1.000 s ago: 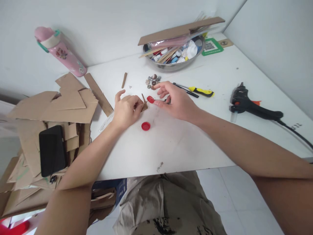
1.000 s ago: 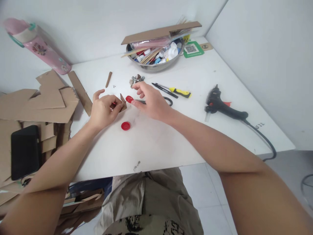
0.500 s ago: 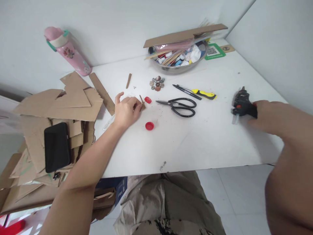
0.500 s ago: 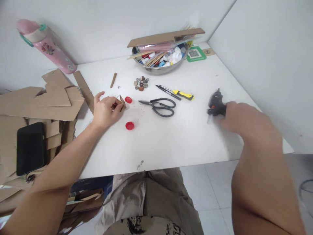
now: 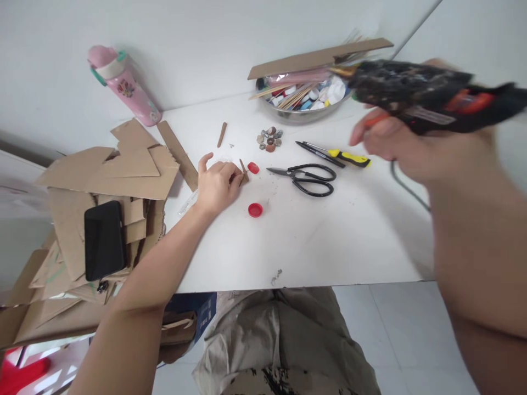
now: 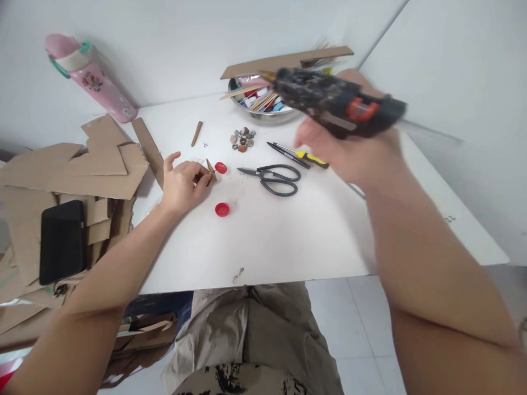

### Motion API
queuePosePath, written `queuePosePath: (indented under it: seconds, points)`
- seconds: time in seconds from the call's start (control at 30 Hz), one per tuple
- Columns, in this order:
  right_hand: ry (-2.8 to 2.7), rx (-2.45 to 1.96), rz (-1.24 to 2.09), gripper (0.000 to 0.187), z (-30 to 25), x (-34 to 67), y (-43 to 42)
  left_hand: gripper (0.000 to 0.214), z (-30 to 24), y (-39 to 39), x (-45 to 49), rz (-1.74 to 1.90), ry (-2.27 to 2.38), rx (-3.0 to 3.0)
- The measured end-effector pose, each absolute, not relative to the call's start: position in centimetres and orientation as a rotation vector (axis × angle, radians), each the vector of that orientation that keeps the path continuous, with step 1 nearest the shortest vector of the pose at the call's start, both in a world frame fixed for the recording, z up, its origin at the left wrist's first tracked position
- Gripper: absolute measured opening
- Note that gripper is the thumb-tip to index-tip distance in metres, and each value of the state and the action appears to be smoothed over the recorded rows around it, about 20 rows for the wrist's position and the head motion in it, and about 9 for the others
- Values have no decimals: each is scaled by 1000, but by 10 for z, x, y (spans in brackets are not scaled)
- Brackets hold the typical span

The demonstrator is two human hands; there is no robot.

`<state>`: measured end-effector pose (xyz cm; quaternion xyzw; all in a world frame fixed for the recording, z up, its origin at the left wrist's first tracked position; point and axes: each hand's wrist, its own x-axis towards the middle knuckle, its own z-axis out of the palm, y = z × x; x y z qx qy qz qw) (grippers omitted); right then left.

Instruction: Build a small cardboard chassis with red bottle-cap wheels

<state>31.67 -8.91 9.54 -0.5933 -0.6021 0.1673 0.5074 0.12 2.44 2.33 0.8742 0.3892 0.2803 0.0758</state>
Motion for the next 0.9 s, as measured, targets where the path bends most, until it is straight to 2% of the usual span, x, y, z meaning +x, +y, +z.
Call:
queuePosePath:
  seconds: [0.07,0.23,0.4,0.63,0.9]
  points:
    - [-1537,-1242,770,76,96,293,-74,21,21,24,1,844,1156,2629]
    - [-1529,-1361,1128,77,72,266,-71,21,14,24,4,824,1105,2644]
    - [-1560,-1623,987,58,59,270,-82,22,11,28,10,870,1097,2624]
    - [-1626,-1703,741,58,51,267,-78,22,15,27,10,895,1105,2607]
    - [-1662,-1726,696,60,55,269,-78,23,16,26,9,885,1093,2659]
